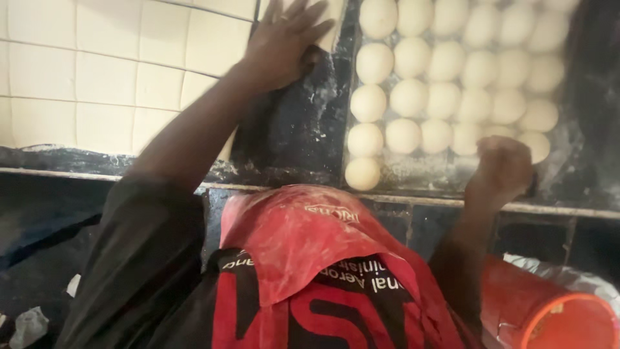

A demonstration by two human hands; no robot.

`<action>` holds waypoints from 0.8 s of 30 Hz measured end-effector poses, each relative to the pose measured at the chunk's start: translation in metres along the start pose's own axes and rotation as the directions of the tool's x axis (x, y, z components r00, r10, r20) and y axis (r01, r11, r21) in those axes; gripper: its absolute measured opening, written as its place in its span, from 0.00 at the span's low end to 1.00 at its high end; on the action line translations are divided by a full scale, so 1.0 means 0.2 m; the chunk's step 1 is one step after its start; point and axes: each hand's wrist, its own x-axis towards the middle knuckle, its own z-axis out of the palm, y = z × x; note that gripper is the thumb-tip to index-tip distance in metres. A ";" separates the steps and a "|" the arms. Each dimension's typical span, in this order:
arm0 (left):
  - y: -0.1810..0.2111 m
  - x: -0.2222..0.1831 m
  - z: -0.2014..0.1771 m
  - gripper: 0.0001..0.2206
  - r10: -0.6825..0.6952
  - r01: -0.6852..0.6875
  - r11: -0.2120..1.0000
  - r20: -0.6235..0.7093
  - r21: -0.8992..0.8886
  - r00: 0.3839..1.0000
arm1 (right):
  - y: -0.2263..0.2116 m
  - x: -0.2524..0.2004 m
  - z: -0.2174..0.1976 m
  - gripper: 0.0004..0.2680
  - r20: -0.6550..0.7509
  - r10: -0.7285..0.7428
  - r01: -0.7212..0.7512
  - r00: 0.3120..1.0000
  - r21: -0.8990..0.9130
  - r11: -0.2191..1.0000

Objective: The person shapes dough pieces by hand, folding smaller dough squares into rounds and rolling them between their palms before placing them on a tray.

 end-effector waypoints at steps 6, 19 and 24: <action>-0.23 0.02 0.26 0.11 -0.195 0.191 0.973 -0.017 -0.128 0.981 | -0.29 0.05 0.06 0.03 0.059 0.032 -0.033 0.998 0.013 0.999; 0.14 -0.39 -0.40 0.18 -0.793 0.103 -0.300 0.308 -0.948 0.526 | -0.64 0.30 0.58 0.03 0.525 -0.139 -0.033 0.840 0.305 0.952; 0.24 -0.55 -0.44 0.15 -0.838 0.193 -0.351 0.399 -0.916 0.371 | -0.76 0.49 1.15 0.13 0.632 -0.414 0.371 0.655 0.209 0.905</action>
